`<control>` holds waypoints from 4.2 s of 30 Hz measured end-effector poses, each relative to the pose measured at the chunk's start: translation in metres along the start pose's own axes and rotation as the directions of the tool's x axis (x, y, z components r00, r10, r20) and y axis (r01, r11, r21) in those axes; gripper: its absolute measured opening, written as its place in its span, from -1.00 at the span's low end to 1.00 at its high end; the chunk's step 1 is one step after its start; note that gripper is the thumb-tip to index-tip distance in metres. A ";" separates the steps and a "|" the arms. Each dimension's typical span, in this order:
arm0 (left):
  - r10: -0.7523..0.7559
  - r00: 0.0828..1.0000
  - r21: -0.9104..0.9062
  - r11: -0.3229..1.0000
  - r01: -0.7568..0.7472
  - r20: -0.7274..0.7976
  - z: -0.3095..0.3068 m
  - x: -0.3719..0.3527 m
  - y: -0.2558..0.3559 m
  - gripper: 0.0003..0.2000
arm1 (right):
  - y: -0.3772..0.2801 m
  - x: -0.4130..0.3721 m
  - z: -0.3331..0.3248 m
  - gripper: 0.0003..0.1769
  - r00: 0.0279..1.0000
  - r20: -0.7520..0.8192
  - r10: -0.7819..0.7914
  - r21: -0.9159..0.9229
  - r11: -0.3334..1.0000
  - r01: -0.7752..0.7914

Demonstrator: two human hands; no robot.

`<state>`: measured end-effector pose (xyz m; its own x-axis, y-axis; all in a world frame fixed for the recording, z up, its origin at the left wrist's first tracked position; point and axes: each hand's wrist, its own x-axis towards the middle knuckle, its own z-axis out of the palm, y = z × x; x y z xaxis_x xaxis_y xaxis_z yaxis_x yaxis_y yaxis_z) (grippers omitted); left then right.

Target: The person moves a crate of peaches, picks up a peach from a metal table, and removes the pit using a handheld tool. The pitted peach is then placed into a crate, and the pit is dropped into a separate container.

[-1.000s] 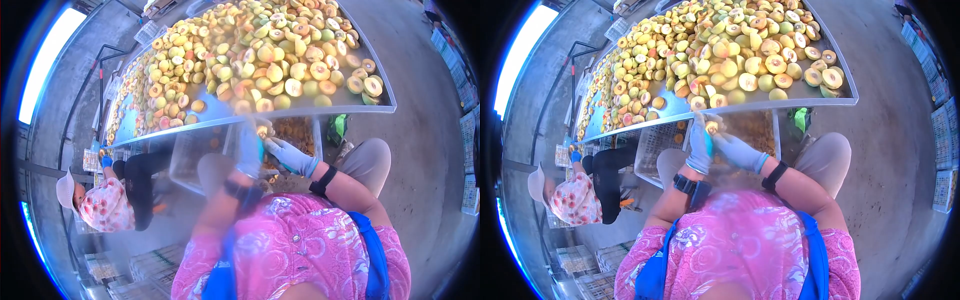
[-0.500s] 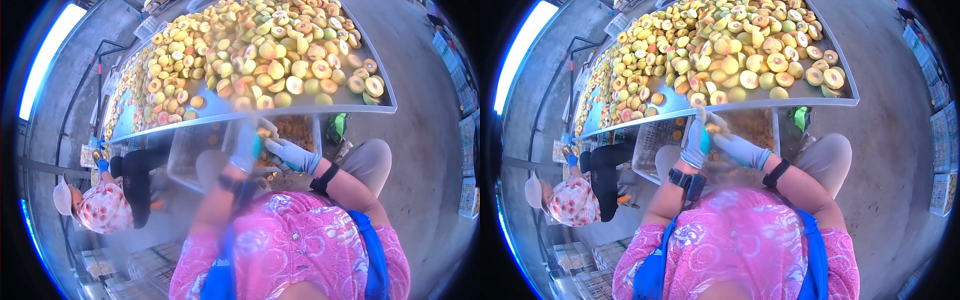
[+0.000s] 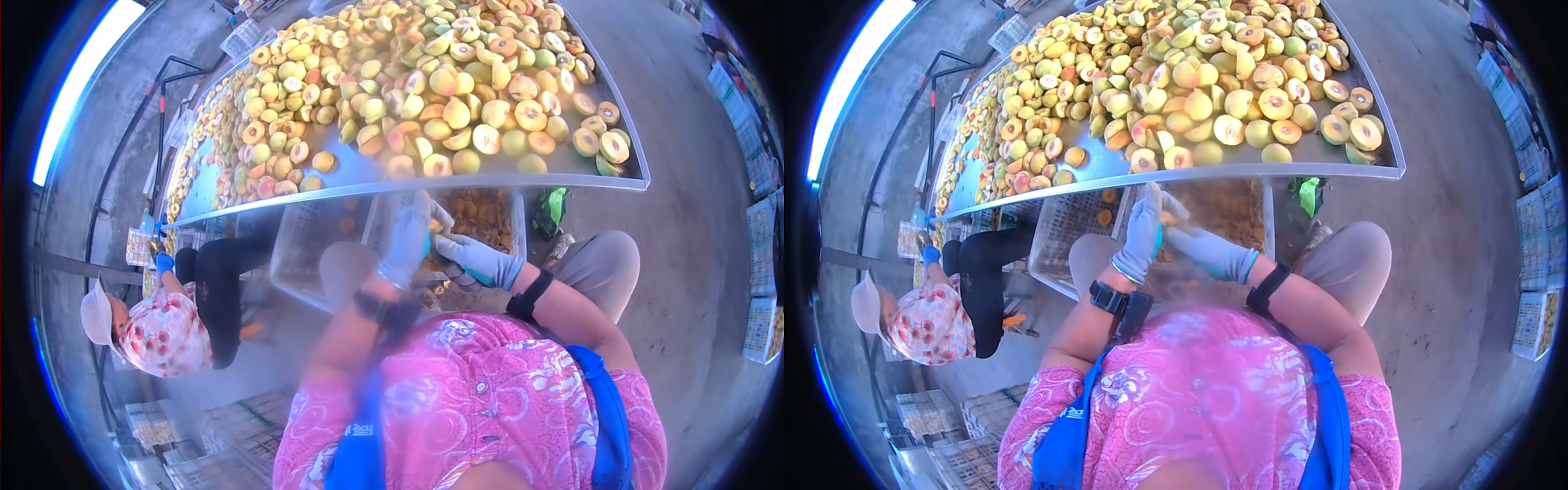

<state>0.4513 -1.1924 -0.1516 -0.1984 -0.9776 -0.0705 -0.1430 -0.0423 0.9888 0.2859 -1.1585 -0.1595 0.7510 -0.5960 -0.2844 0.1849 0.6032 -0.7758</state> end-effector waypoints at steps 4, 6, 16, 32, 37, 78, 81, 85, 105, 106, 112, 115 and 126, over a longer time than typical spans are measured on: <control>-0.225 0.973 -0.289 0.929 0.229 0.049 -0.002 -0.004 0.009 -0.28 | 0.013 0.011 -0.011 -0.46 1.000 -0.015 -0.014 0.022 1.000 0.014; -0.263 0.962 -0.353 0.896 0.270 0.067 -0.002 -0.004 0.009 -0.29 | 0.050 0.042 -0.054 -0.42 0.532 0.782 -0.324 0.582 0.685 -0.438; -0.035 0.995 -0.316 0.947 0.064 0.095 -0.002 -0.001 -0.007 -0.41 | 0.009 -0.002 0.000 -0.66 0.995 0.044 0.090 0.177 0.980 -0.096; 0.017 0.989 -0.126 0.992 0.002 0.147 -0.009 -0.011 -0.009 -0.32 | 0.079 0.039 -0.018 -0.47 0.976 0.202 -0.087 0.195 0.980 0.047; 0.039 0.994 -0.107 0.994 -0.027 0.104 -0.013 -0.014 -0.019 -0.34 | 0.059 0.029 0.000 -0.55 0.982 0.145 0.117 0.509 0.843 -0.176; 0.114 0.985 -0.177 0.980 -0.090 0.132 -0.008 -0.030 0.012 -0.46 | 0.020 -0.005 0.014 -0.56 0.923 0.370 0.106 0.232 0.951 -0.202; 0.071 0.990 -0.466 0.885 -0.005 0.125 -0.004 -0.030 0.015 -0.39 | 0.015 -0.010 0.020 -0.55 0.911 0.403 0.088 0.281 0.935 -0.215; 0.046 0.996 -0.461 0.887 -0.004 0.080 0.007 -0.033 0.040 -0.46 | 0.014 -0.008 0.027 -0.57 0.959 0.267 0.090 0.311 0.934 -0.174; -0.275 0.961 -0.943 0.318 0.097 0.006 -0.001 -0.024 0.012 -0.61 | 0.008 -0.015 0.021 -0.68 0.859 0.508 -0.060 0.598 0.742 -0.302; -0.336 0.942 -0.923 0.367 0.118 -0.013 -0.008 -0.027 0.027 -0.58 | 0.006 -0.012 0.025 -0.65 0.847 0.516 -0.125 0.666 0.681 -0.304; 0.032 0.780 -0.374 0.865 -0.335 -0.625 -0.104 0.014 -0.002 -0.65 | 0.015 -0.001 -0.006 -0.66 0.959 0.276 -0.066 0.529 0.844 -0.094; 0.228 0.736 0.124 0.973 -0.194 -0.637 -0.135 0.020 -0.010 -0.71 | 0.013 -0.002 -0.003 -0.66 0.997 0.047 0.061 0.462 0.884 -0.075; 0.167 0.972 0.793 0.609 0.030 -0.165 -0.088 0.104 -0.024 -0.41 | 0.084 0.030 -0.050 -0.45 0.959 -0.283 -0.005 -0.162 0.986 -0.043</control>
<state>0.5193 -1.3115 -0.1709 -0.0566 -0.9913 0.1186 -0.8618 0.1085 0.4955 0.2925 -1.1525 -0.2614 0.5396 -0.7247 -0.4285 0.0475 0.5344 -0.8439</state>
